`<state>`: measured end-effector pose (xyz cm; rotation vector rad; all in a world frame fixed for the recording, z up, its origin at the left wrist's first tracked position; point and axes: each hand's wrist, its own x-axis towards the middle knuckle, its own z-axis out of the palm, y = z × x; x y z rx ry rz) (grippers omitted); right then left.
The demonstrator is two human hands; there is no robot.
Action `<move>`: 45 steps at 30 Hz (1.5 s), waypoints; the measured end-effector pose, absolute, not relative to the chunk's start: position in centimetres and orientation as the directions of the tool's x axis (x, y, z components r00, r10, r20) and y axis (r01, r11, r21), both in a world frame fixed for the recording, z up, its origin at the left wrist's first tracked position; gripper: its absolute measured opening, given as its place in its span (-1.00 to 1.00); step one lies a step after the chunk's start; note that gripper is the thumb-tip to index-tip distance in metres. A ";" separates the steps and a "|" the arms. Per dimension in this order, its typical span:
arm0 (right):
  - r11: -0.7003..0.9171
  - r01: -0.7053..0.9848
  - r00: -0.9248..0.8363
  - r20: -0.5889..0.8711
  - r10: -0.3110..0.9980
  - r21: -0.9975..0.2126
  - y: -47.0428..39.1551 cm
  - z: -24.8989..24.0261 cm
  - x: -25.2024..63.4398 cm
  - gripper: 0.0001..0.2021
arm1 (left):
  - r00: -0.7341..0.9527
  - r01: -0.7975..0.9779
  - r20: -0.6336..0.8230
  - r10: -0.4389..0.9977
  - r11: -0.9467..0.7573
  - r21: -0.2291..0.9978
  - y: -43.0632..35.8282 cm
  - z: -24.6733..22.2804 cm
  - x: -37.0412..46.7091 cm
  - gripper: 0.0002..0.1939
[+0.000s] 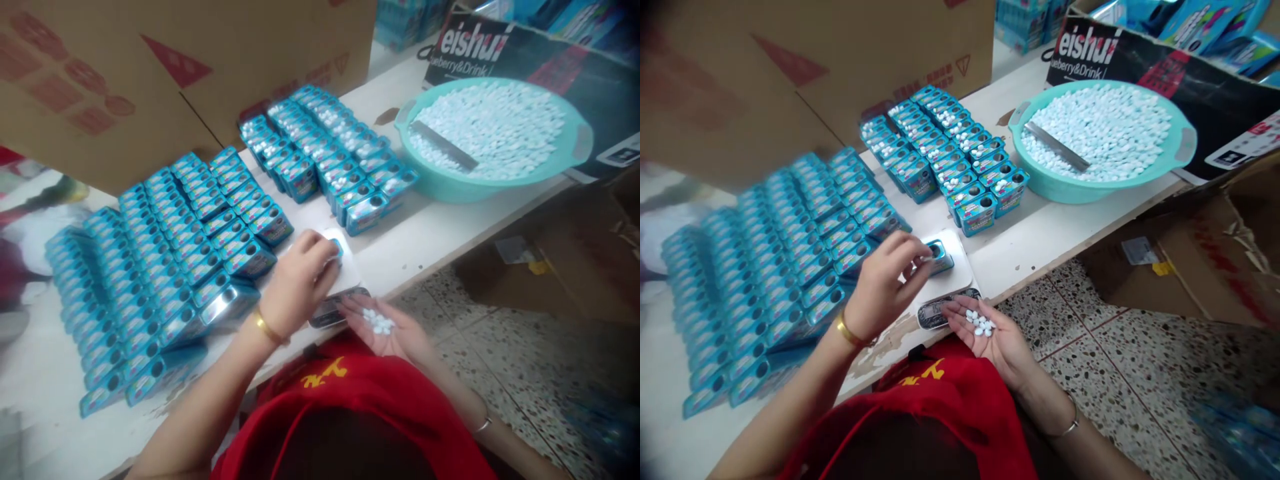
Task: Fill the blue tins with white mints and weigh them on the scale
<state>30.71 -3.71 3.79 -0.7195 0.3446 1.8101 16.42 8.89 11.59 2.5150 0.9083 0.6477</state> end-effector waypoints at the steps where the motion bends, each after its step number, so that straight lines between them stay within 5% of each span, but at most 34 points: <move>1: -0.349 -0.930 -0.205 -0.626 0.753 -0.114 -3.7 3.9 30.7 -0.74 | 0.691 0.506 0.271 0.670 -0.716 0.481 9.5 11.7 16.3 -0.90; 8: -0.322 -0.941 -0.182 -0.644 0.743 -0.105 -3.7 3.1 31.1 -0.74 | 0.716 0.549 0.213 0.665 -0.725 0.416 10.9 11.3 16.7 -0.88; 14: -0.324 -0.942 -0.191 -0.645 0.740 -0.092 -3.7 2.3 31.5 -0.74 | 0.643 0.551 0.385 0.662 -0.749 0.368 11.3 12.6 15.7 -0.85; 21: -0.186 -0.962 0.008 -0.699 0.715 -0.200 -3.6 1.7 33.7 -0.78 | 0.465 0.673 0.462 0.756 -0.640 0.370 10.9 12.3 11.5 -0.87; 34: -0.172 -0.956 0.034 -0.677 0.735 -0.236 -3.1 2.0 34.1 -0.78 | 0.552 0.695 0.467 0.691 -0.691 0.200 7.4 8.0 10.4 -0.67; 45: -0.171 -0.963 0.006 -0.652 0.758 -0.208 -2.7 1.9 33.9 -0.78 | 0.682 0.676 0.313 0.661 -0.733 0.074 8.6 7.5 15.3 -0.52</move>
